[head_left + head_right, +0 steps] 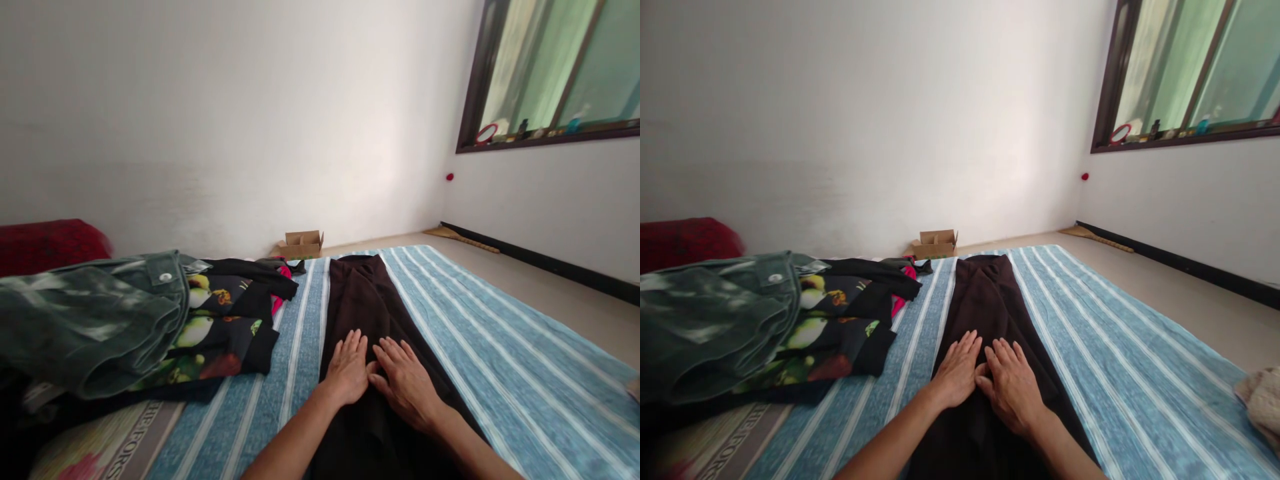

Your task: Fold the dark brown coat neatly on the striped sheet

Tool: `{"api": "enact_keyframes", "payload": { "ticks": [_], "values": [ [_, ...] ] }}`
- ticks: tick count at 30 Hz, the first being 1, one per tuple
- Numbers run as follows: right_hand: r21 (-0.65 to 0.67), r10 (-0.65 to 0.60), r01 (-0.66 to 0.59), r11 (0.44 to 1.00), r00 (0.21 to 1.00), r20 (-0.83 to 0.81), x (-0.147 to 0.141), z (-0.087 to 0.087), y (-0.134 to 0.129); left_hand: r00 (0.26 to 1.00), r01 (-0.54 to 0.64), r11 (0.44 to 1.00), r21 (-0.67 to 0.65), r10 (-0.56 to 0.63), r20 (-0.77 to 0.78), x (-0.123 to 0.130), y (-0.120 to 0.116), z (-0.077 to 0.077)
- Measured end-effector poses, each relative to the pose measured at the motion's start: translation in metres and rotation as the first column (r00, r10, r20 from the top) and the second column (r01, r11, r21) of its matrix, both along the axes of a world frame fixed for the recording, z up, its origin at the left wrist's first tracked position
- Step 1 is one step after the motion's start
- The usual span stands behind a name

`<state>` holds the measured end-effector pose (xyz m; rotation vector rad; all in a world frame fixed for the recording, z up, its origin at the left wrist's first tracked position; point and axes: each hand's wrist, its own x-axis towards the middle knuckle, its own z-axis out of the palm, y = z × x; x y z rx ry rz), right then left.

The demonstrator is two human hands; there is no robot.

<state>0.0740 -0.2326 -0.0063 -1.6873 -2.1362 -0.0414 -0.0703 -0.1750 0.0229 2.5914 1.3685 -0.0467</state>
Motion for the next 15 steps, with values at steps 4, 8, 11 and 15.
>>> {"api": "enact_keyframes", "payload": {
  "ticks": [4, 8, 11, 15],
  "values": [
    [-0.133, -0.026, 0.026, 0.991, 1.000, -0.004, 0.001, -0.011, -0.009, 1.000, -0.024, 0.999, 0.039, 0.023, 0.017, -0.001, -0.008, -0.016],
    [-0.215, -0.052, 0.044, 0.976, 0.998, -0.033, 0.001, -0.013, -0.008, 0.998, -0.034, 0.997, 0.062, 0.031, 0.047, 0.000, -0.006, -0.022],
    [-0.226, -0.077, 0.064, 0.972, 0.996, -0.048, 0.001, -0.011, -0.010, 0.997, -0.039, 0.999, 0.020, 0.038, 0.073, 0.000, -0.011, -0.014],
    [-0.198, -0.077, 0.062, 0.978, 0.995, -0.069, 0.004, -0.011, -0.028, 0.994, -0.024, 0.999, -0.038, 0.028, 0.103, -0.003, -0.031, 0.003]
  ]
}}
